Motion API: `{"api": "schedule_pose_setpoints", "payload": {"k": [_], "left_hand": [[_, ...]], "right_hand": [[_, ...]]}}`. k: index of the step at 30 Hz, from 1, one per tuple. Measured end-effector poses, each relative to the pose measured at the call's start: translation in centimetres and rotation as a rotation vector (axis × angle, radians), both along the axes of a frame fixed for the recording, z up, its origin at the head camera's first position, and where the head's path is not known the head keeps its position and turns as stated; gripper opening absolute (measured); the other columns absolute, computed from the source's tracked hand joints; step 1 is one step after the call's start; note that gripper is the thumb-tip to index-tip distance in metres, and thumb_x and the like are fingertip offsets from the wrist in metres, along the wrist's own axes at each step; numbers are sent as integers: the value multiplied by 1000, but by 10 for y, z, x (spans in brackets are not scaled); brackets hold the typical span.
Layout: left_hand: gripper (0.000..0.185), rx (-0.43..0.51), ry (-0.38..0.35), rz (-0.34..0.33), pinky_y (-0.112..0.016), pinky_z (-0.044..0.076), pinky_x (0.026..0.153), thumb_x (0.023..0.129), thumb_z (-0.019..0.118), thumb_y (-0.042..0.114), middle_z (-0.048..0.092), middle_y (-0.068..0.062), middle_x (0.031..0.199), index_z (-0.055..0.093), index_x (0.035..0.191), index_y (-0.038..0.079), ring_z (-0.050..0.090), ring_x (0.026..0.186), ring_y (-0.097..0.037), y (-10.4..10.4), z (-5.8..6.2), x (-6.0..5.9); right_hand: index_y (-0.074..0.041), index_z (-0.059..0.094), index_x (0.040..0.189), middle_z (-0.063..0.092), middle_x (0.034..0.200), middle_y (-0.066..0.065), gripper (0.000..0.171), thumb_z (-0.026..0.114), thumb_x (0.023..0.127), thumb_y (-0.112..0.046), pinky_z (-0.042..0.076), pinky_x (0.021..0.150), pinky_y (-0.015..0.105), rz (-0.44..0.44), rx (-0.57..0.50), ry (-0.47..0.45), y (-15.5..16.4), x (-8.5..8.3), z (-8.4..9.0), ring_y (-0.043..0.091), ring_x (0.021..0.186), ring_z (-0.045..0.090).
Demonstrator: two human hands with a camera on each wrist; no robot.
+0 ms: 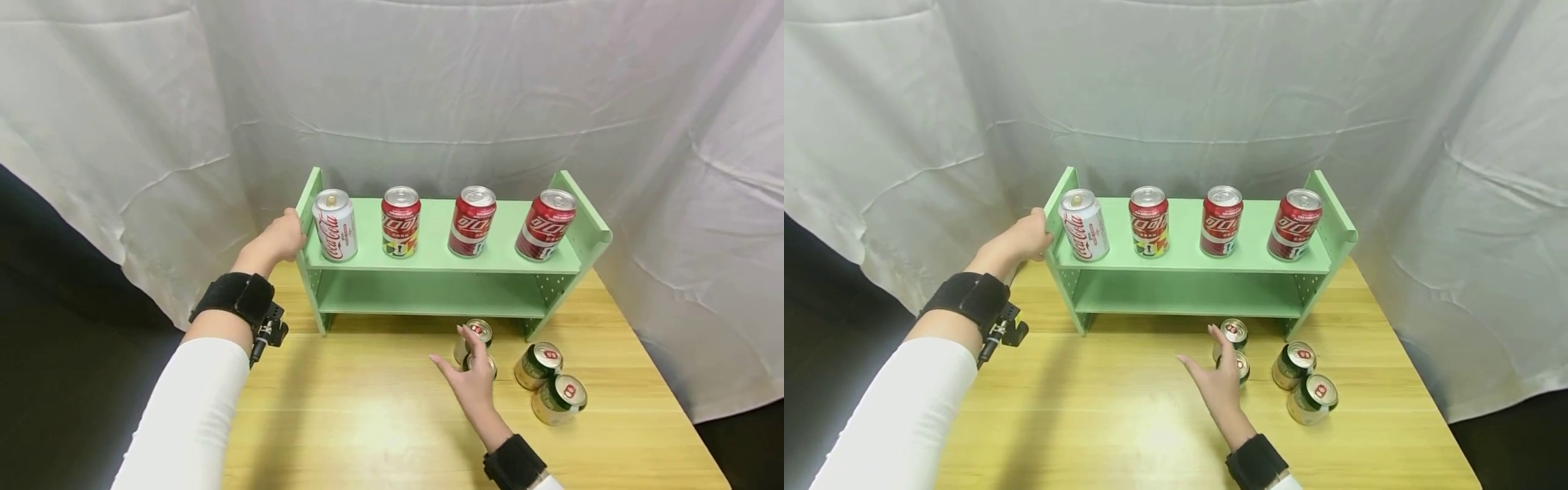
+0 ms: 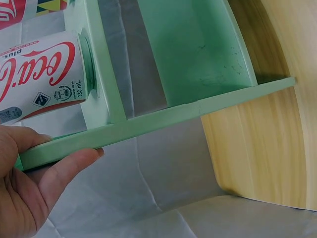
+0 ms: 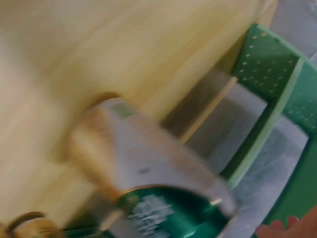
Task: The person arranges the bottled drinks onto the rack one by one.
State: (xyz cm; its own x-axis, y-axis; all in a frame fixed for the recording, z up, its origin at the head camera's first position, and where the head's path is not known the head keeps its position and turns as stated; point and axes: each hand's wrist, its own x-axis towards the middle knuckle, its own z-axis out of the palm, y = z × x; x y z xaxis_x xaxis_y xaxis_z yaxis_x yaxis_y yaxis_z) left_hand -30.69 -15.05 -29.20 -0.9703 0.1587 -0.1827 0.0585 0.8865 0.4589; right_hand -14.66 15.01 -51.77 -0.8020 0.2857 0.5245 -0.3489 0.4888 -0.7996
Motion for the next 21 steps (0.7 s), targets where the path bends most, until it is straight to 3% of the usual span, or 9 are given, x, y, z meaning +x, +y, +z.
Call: {"api": "schedule_pose_setpoints", "payload": {"k": [5, 11, 17, 21], "left_hand": [[48, 27, 6, 23, -31, 48, 63, 94, 36, 3, 47, -19, 90, 16, 134, -13, 50, 74, -25, -2, -2, 2], [46, 13, 4, 28, -33, 49, 66, 94, 35, 3, 48, -20, 91, 16, 133, -14, 51, 77, -27, -2, -1, 2], [42, -2, 40, 16, -35, 48, 66, 94, 35, 4, 47, -21, 91, 21, 129, -14, 51, 78, -30, -3, 0, 3], [41, 3, 24, 1, -31, 48, 63, 94, 35, 4, 47, -20, 89, 21, 128, -14, 51, 75, -28, -2, -1, 4]], "right_hand": [[2, 47, 133, 49, 133, 22, 84, 88, 60, -9, 39, 97, 49, -102, 40, -37, 27, 5, -26, 39, 124, 44], [-3, 44, 137, 44, 137, 22, 88, 88, 61, -13, 32, 100, 58, -146, 0, -149, 54, 13, -46, 41, 127, 39], [3, 33, 141, 37, 142, 25, 90, 84, 68, -11, 27, 110, 48, -69, -96, -275, 70, 12, -71, 39, 132, 34], [5, 29, 142, 36, 142, 28, 95, 85, 67, -11, 25, 108, 17, -44, -82, -370, 76, 16, -88, 40, 132, 35]]}}
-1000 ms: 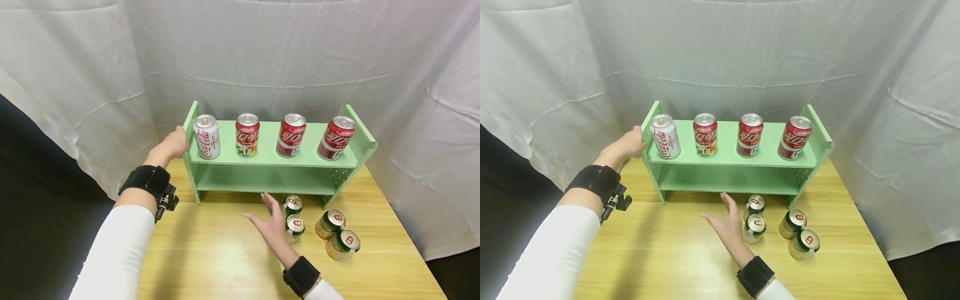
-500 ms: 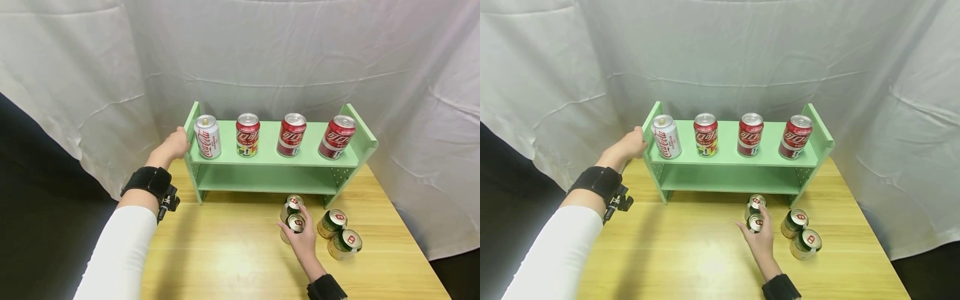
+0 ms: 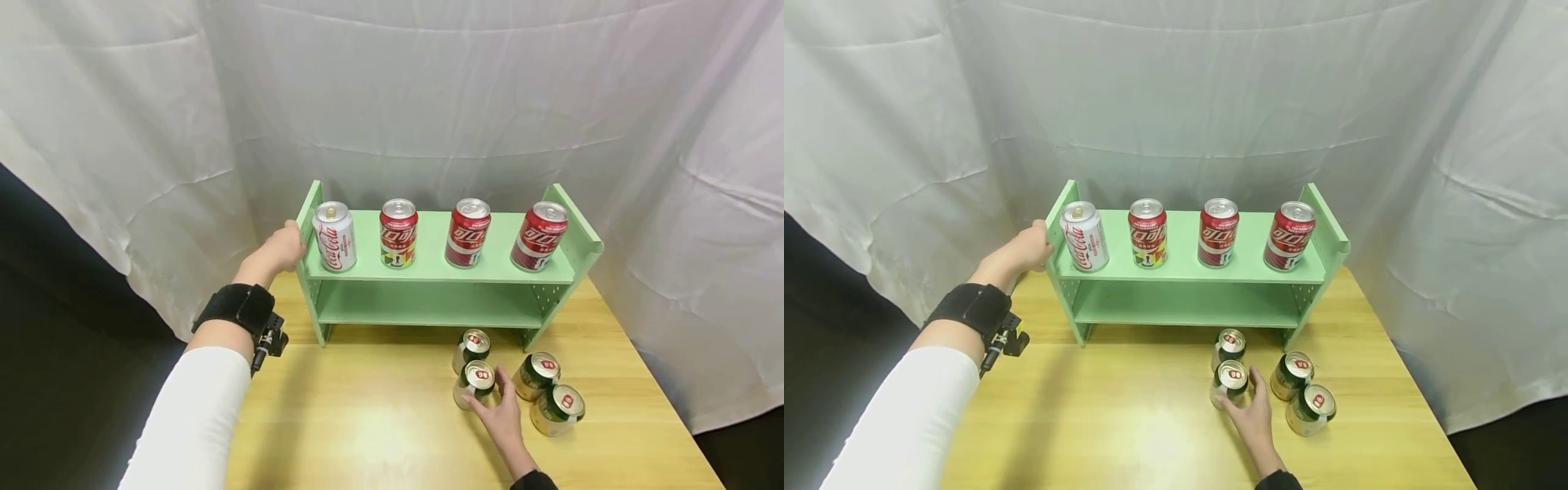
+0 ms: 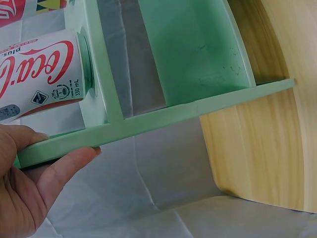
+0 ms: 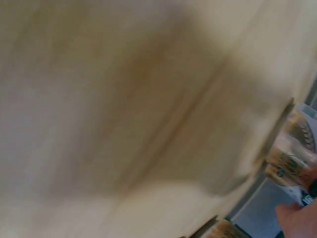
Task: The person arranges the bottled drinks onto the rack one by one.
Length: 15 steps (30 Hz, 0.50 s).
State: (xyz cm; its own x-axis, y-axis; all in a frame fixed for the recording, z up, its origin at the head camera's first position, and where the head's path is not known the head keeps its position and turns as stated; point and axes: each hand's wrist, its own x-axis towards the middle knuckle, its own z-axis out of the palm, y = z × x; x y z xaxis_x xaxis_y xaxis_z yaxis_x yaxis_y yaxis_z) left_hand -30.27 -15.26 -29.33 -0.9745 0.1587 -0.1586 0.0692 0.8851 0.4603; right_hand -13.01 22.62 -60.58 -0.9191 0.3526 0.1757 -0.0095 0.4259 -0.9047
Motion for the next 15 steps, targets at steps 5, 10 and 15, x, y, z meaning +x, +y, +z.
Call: {"api": "schedule_pose_setpoints", "payload": {"k": [5, 10, 15], "left_hand": [[40, -27, 9, -24, -30, 47, 58, 94, 36, 4, 46, -18, 85, 22, 125, -17, 50, 70, -26, -4, -5, 2], [40, -19, 22, -15, -33, 49, 62, 93, 37, 3, 48, -21, 87, 22, 125, -16, 51, 73, -28, -3, -3, 2], [43, -18, 9, 1, -32, 48, 61, 93, 35, 4, 49, -21, 90, 19, 129, -15, 51, 73, -27, 0, -2, 0]], "right_hand": [[8, 26, 141, 36, 139, 31, 96, 84, 67, -7, 20, 95, 0, 69, -35, -9, -3, 6, -11, 44, 128, 37], [5, 27, 142, 38, 139, 29, 92, 82, 70, -6, 22, 96, 1, 55, -74, -17, -6, 3, -12, 41, 127, 39], [1, 29, 142, 40, 139, 26, 90, 82, 70, -5, 24, 99, 6, 31, -58, -34, -7, -3, -12, 37, 130, 38]]}}
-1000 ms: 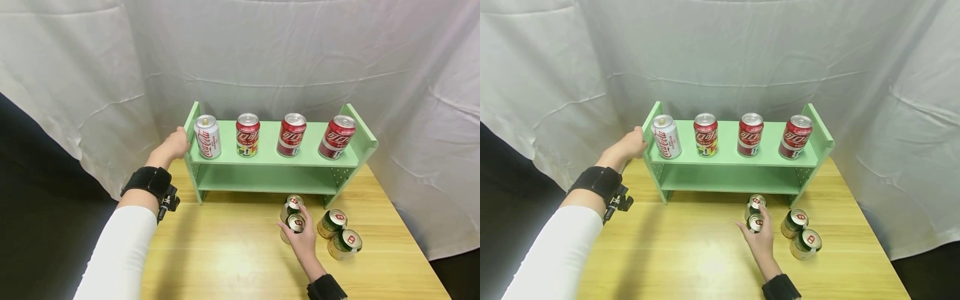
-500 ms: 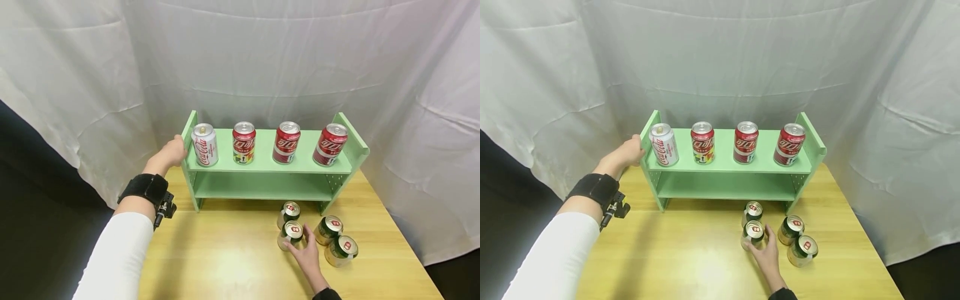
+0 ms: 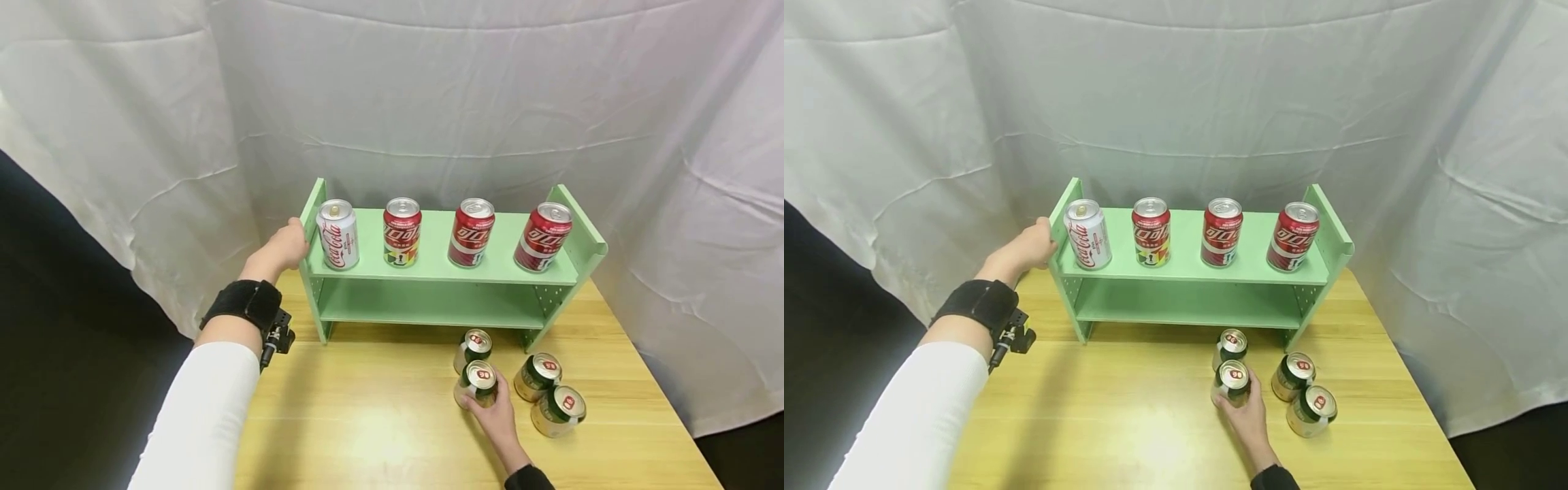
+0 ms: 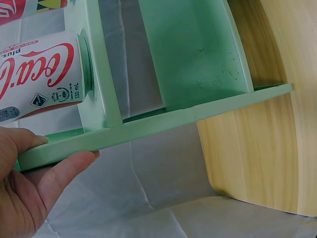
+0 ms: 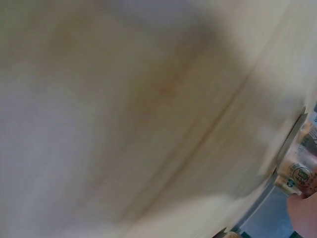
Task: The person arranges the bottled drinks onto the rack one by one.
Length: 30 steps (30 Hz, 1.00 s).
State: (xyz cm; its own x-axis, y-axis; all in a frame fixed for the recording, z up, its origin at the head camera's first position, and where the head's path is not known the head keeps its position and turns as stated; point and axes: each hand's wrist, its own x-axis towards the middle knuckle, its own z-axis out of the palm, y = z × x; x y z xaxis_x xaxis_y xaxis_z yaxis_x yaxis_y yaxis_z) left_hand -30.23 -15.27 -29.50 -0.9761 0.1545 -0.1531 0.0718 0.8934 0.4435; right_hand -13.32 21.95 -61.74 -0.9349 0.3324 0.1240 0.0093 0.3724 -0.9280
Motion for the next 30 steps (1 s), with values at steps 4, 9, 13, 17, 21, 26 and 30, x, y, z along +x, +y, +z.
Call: {"api": "schedule_pose_setpoints", "payload": {"k": [4, 9, 13, 17, 21, 26, 30], "left_hand": [[45, -9, -7, 8, -32, 46, 61, 93, 34, 3, 48, -21, 89, 18, 131, -15, 51, 73, -27, 3, -1, -2], [45, -12, -4, 4, -34, 48, 63, 93, 34, 3, 48, -22, 90, 18, 130, -15, 51, 76, -29, 3, 0, -2], [43, -12, 2, 0, -37, 49, 66, 92, 35, 3, 48, -24, 91, 19, 128, -16, 52, 78, -31, 3, 1, -1], [43, -12, 8, -2, -38, 49, 66, 92, 35, 2, 48, -24, 92, 19, 127, -16, 51, 78, -32, 2, 3, 0], [46, 0, 5, 1, -37, 49, 65, 92, 34, 2, 48, -24, 91, 16, 130, -16, 51, 77, -31, 3, 5, -1], [48, 4, -1, 11, -38, 48, 68, 92, 33, 2, 47, -24, 93, 14, 132, -17, 51, 80, -32, 3, 3, 0], [47, 18, 1, 13, -38, 48, 68, 93, 34, 3, 47, -25, 93, 15, 132, -17, 51, 80, -32, 1, 0, 0]], "right_hand": [[2, 30, 141, 42, 138, 25, 89, 81, 69, -2, 29, 101, 13, -11, -22, 4, 0, -2, -1, 36, 129, 39], [5, 31, 140, 42, 136, 26, 90, 83, 67, -3, 31, 106, 49, -19, -36, 20, -3, -5, -2, 40, 127, 40], [8, 32, 137, 41, 131, 27, 90, 85, 65, -5, 32, 104, 54, -25, -19, 50, -5, -7, -1, 40, 122, 42], [9, 33, 134, 44, 127, 27, 88, 85, 64, -3, 35, 101, 52, -48, -18, 53, -7, -9, -1, 38, 119, 45], [6, 33, 132, 49, 125, 25, 87, 85, 63, -3, 36, 99, 50, -89, -36, 43, -10, -10, -3, 38, 118, 47], [4, 38, 131, 54, 121, 25, 84, 85, 62, -6, 39, 96, 51, -115, 8, 38, -13, -8, -3, 38, 113, 52], [2, 44, 130, 59, 116, 21, 82, 87, 61, -9, 46, 89, 46, -155, 54, 57, -16, -8, -4, 34, 106, 57]]}}
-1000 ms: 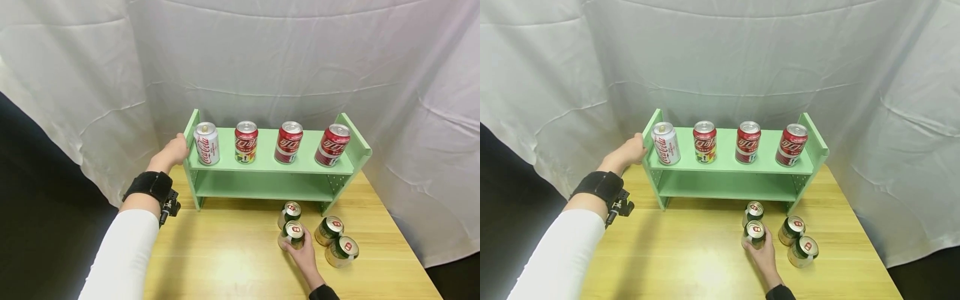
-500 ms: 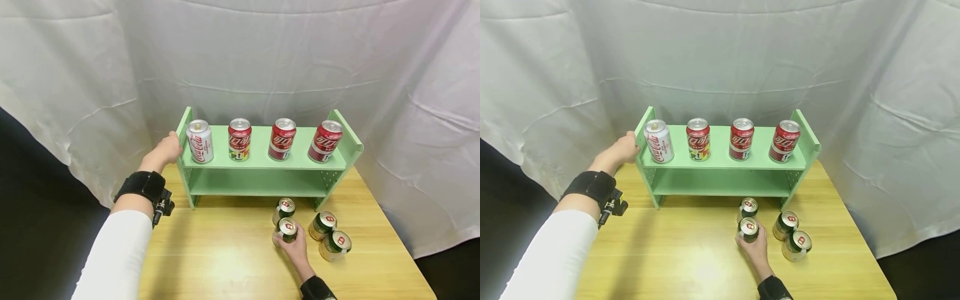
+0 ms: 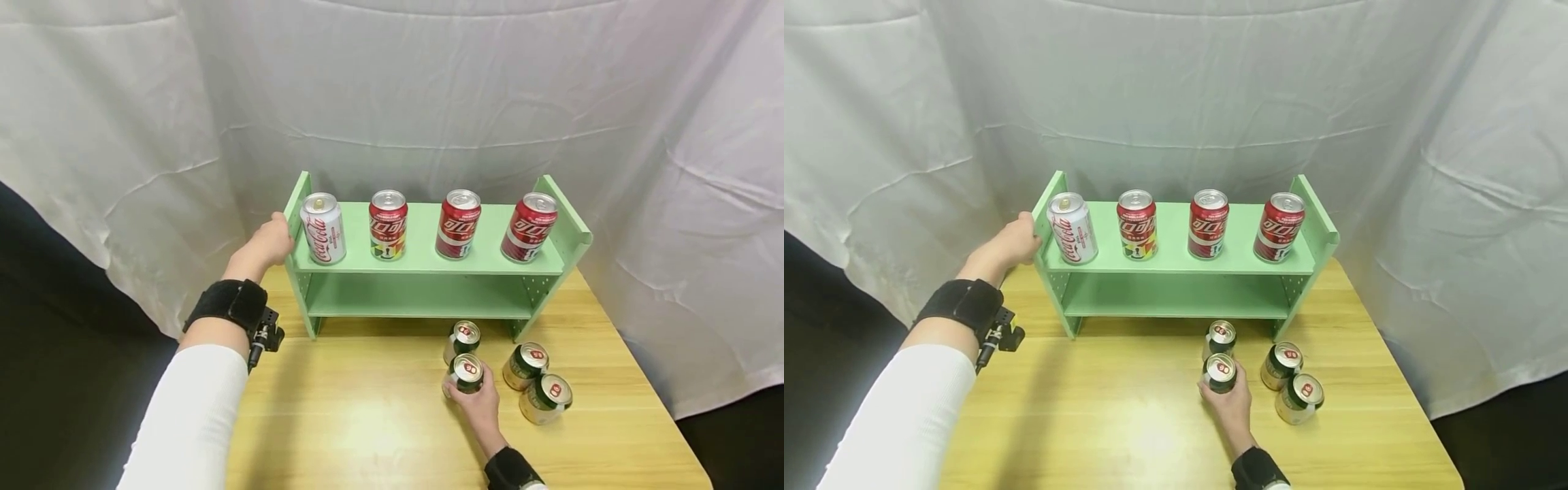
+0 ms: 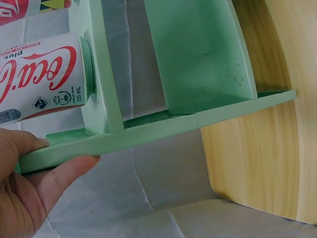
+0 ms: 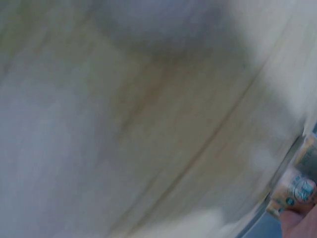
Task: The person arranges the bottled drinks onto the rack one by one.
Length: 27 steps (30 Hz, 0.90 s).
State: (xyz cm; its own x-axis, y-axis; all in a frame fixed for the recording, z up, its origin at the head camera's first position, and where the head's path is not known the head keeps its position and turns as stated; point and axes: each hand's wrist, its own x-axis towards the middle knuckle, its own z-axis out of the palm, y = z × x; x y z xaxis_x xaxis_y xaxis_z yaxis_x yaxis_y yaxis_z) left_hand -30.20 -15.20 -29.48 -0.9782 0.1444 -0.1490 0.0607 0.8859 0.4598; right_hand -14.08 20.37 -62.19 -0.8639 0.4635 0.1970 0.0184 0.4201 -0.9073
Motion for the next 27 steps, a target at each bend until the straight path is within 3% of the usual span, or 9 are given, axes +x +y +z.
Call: {"api": "schedule_pose_setpoints", "payload": {"k": [4, 12, 19, 27], "left_hand": [[46, 8, -4, -5, -37, 48, 66, 94, 34, 3, 47, -23, 91, 16, 131, -16, 51, 77, -31, -3, -2, 0], [48, -2, 12, -36, -36, 48, 65, 94, 34, 3, 47, -22, 88, 14, 132, -18, 51, 76, -30, 0, -2, -2], [46, -4, 10, -42, -39, 48, 68, 94, 33, 3, 47, -24, 90, 15, 131, -18, 51, 78, -32, 2, -1, -1], [49, -12, 19, -44, -39, 48, 66, 94, 33, 3, 47, -25, 90, 13, 133, -19, 51, 77, -33, 0, 0, -1]], "right_hand": [[2, 48, 127, 61, 113, 19, 80, 89, 59, -10, 48, 86, 39, -34, 3, 25, -4, 3, 0, 32, 102, 59], [4, 52, 122, 63, 109, 22, 78, 90, 55, -12, 49, 84, 49, -95, 84, 63, -5, 13, 17, 36, 98, 61], [2, 53, 122, 63, 109, 18, 78, 91, 55, -15, 51, 80, 47, -124, 119, 84, -7, 18, 51, 33, 97, 62], [3, 51, 124, 61, 109, 19, 83, 91, 56, -22, 50, 75, 46, -170, 175, 123, 3, 8, 93, 33, 95, 61]]}}
